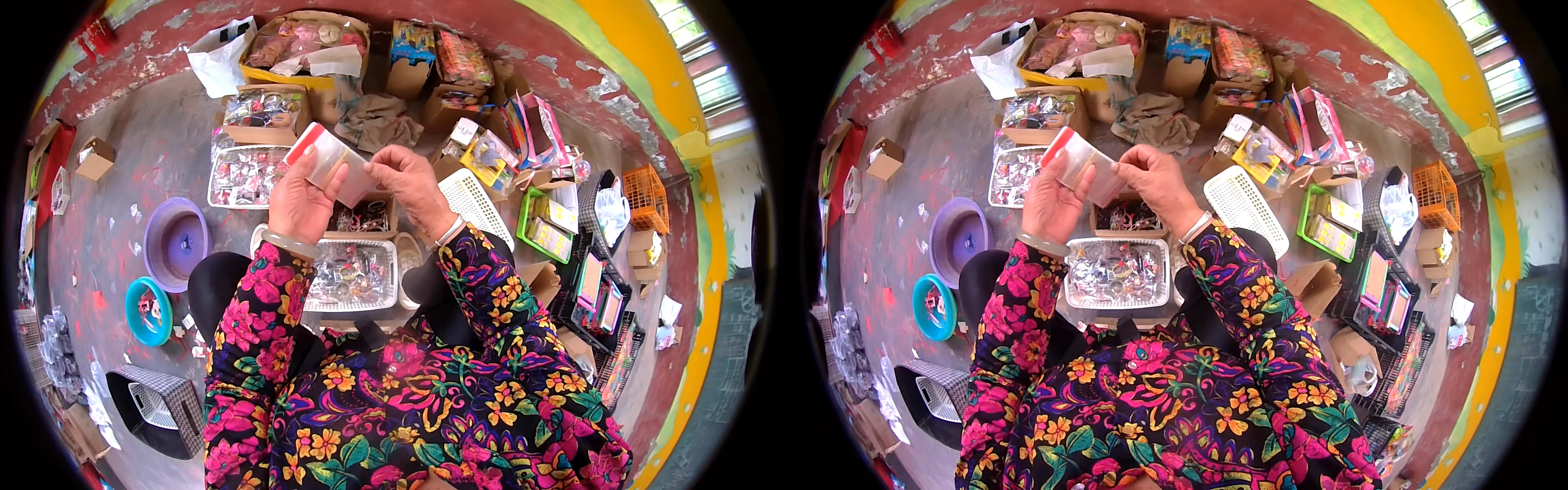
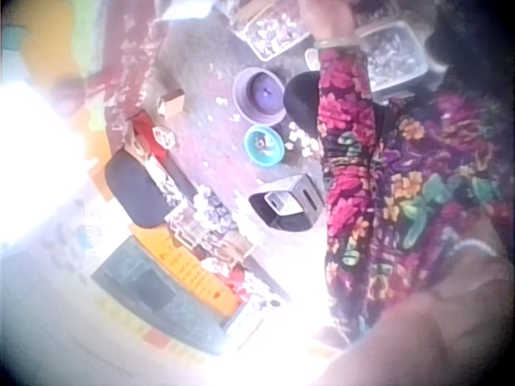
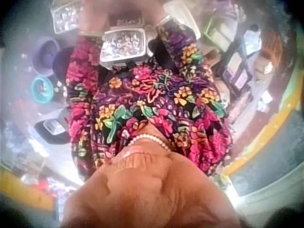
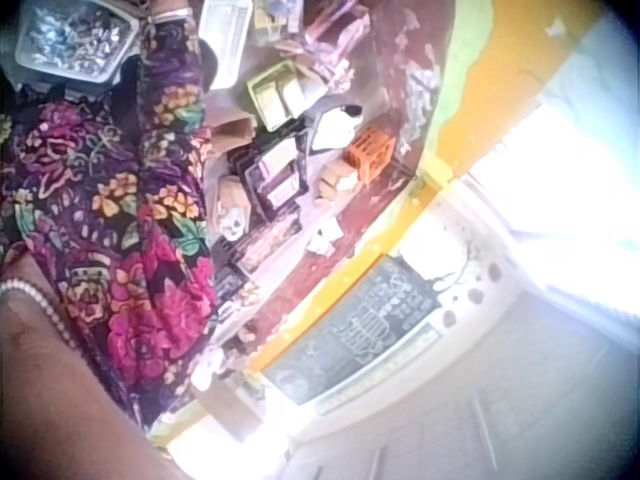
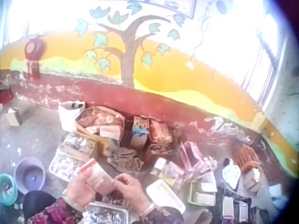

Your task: The person sits on the floor and repeatedly picks up small items from a white tray, places them into small clear plastic bags, and seals the bags. The person then places the sealed bags into a cardboard box.

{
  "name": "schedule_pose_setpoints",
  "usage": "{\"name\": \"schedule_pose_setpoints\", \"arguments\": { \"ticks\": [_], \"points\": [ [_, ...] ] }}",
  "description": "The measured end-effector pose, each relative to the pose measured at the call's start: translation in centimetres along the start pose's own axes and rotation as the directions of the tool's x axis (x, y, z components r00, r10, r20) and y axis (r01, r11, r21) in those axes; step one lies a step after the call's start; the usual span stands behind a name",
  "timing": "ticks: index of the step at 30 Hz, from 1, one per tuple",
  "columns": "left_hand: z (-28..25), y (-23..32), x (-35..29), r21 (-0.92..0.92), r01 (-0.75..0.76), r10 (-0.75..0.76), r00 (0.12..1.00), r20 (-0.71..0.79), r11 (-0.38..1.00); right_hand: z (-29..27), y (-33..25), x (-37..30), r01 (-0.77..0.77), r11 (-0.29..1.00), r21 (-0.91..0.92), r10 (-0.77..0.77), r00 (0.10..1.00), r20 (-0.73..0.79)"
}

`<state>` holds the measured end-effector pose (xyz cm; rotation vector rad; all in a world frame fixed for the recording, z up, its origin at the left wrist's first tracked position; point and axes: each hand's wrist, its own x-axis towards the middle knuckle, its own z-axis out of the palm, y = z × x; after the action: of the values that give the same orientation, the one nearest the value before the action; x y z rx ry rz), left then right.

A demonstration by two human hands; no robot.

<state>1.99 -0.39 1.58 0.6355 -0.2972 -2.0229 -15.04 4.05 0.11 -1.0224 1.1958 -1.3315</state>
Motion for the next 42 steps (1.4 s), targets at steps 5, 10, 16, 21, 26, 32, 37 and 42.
{"name": "schedule_pose_setpoints", "arguments": {
  "ticks": [5, 10, 16, 21, 26, 32, 37, 42],
  "points": [
    [-0.7, -0.1, -0.1, -0.025, 0.043, -0.043, 0.999, 0.017, 0.999, -0.3, -1.5, 0.4, -0.037, 0.987, 0.159, 0.055, 0.993, -0.107],
    [0.3, -0.1, -0.2, -0.09, -0.055, 0.057, 0.998, 0.014, 0.994, 0.3, -1.3, -0.5, -0.166, 0.977, 0.132, 0.157, 0.985, 0.072],
    [-0.9, 0.1, 0.4, 0.106, -0.076, 0.073, 0.997, 0.032, 0.991, -0.8, -1.6, 0.2, 0.125, 0.981, 0.149, -0.107, 0.987, -0.123],
    [0.0, 0.6, 0.4, 0.676, -0.284, 0.202, 0.959, 0.2, 0.68, -2.1, -3.5, -0.8, 0.284, 0.82, -0.497, -0.301, 0.953, 0.049],
    [0.1, -0.7, -0.3, 0.796, -0.039, -0.239, 0.944, 0.227, 0.604, -1.9, -2.8, -0.9, 0.329, 0.852, -0.408, -0.252, 0.94, 0.23],
    [0.2, -1.5, -0.1, 0.59, 0.106, -0.256, 0.951, 0.176, 0.8, -0.8, -2.8, -0.6, 0.144, 0.971, -0.191, -0.155, 0.987, -0.044],
    [0.0, -1.7, -0.2, 0.444, 0.101, -0.197, 0.965, 0.175, 0.89, -1.4, -1.9, -0.2, 0.093, 0.961, -0.259, -0.128, 0.984, -0.121],
    [-0.3, -2.0, -0.1, 0.4, 0.119, -0.206, 0.961, 0.182, 0.909, -0.8, -2.2, -0.5, 0.322, 0.728, -0.606, -0.431, 0.901, -0.039]
  ]
}}
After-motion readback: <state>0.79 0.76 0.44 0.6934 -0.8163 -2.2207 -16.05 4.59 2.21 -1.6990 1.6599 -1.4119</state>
